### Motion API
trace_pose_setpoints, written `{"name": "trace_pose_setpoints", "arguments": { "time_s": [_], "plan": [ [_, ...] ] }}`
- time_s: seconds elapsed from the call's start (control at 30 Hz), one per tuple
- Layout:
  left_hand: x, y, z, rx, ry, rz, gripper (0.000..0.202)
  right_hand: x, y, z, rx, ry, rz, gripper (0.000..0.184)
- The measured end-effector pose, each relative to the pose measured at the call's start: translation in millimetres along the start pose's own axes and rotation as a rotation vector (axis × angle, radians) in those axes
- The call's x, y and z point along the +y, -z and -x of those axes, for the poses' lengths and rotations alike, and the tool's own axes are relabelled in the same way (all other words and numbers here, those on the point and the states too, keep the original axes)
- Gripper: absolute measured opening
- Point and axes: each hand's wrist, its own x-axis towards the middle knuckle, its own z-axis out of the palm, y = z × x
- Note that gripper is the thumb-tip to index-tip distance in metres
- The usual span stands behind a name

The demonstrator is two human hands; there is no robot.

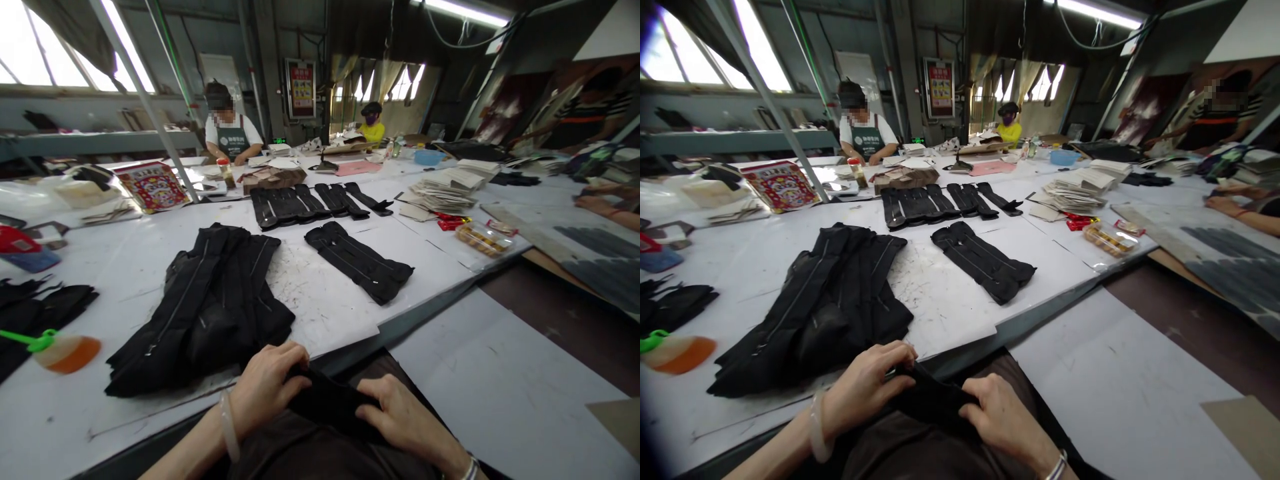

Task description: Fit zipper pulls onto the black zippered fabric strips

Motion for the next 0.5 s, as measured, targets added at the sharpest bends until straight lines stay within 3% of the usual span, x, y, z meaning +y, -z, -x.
{"name": "trace_pose_setpoints", "arguments": {
  "time_s": [0.2,0.33,0.5],
  "plan": [
    [-1,-1.3,-1,0.01,0.047,0.296,0.009,1,-9,-2,-0.025,-0.011,-0.124,0.032],
    [-4,-5.1,1,0.039,0.082,0.329,0.009,7,-17,-2,0.02,-0.014,-0.135,0.034],
    [-3,-8.5,4,0.069,0.027,0.292,0.009,5,-24,-5,0.003,0.015,-0.211,0.014]
  ]
}}
